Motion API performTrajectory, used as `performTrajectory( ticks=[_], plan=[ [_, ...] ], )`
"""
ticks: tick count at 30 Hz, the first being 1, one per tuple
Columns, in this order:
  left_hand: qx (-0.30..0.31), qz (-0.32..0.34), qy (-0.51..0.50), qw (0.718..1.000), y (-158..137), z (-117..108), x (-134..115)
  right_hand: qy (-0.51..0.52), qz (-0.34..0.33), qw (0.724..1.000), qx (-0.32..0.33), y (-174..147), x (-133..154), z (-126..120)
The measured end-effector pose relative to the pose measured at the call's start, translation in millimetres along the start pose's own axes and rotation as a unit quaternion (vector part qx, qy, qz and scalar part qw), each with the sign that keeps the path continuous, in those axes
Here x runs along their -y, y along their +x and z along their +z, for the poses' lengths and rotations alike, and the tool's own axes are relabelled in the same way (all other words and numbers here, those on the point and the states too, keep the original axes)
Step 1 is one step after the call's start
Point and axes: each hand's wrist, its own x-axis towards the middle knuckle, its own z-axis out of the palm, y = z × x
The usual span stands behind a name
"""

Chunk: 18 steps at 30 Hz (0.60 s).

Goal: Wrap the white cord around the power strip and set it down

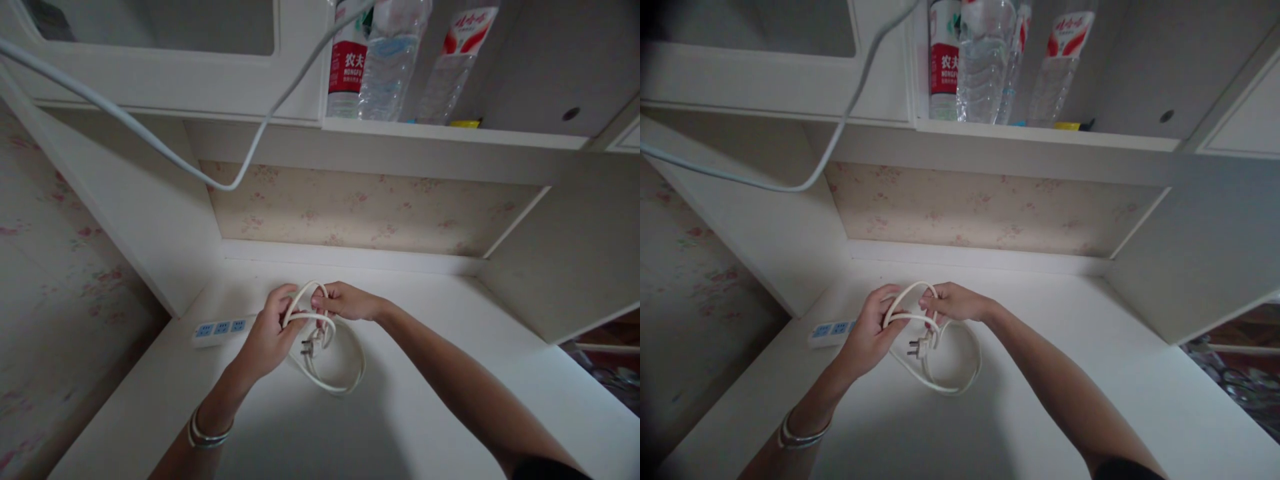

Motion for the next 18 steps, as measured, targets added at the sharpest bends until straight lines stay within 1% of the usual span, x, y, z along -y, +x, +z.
performTrajectory(
  ticks=[1,3,5,7,10,12,13,15,17,18],
  plan=[
    [-0.021,0.003,-0.002,1.0,1.7,0.3,1.3,0.01,-0.002,1.0,0.003,1.6,-0.8,2.7],
    [-0.046,0.018,0.034,0.998,4.7,-0.6,3.8,0.025,0.0,0.999,0.027,2.8,-1.5,6.9],
    [-0.053,0.03,0.095,0.994,6.5,-2.3,6.0,0.043,0.006,0.997,0.056,1.8,-1.2,10.0],
    [-0.054,0.021,0.145,0.988,7.3,-3.5,8.0,0.067,0.011,0.995,0.072,-1.1,-0.5,12.7],
    [-0.043,0.0,0.193,0.98,8.4,-3.4,10.3,0.119,0.007,0.992,0.049,-10.4,0.3,15.8],
    [-0.034,-0.004,0.204,0.978,10.3,-3.7,11.9,0.16,0.003,0.987,0.031,-21.6,0.5,16.2],
    [-0.033,-0.011,0.203,0.979,11.7,-4.3,13.0,0.179,-0.004,0.983,0.026,-28.6,0.6,16.0],
    [-0.036,-0.049,0.193,0.979,14.9,-5.9,15.9,0.199,-0.031,0.979,0.032,-43.9,0.8,15.2],
    [-0.035,-0.1,0.164,0.981,18.2,-7.1,19.5,0.163,-0.062,0.984,0.042,-57.7,1.2,15.9],
    [-0.034,-0.122,0.141,0.982,19.8,-7.1,21.3,0.112,-0.076,0.99,0.036,-63.1,1.5,17.4]
  ],
)
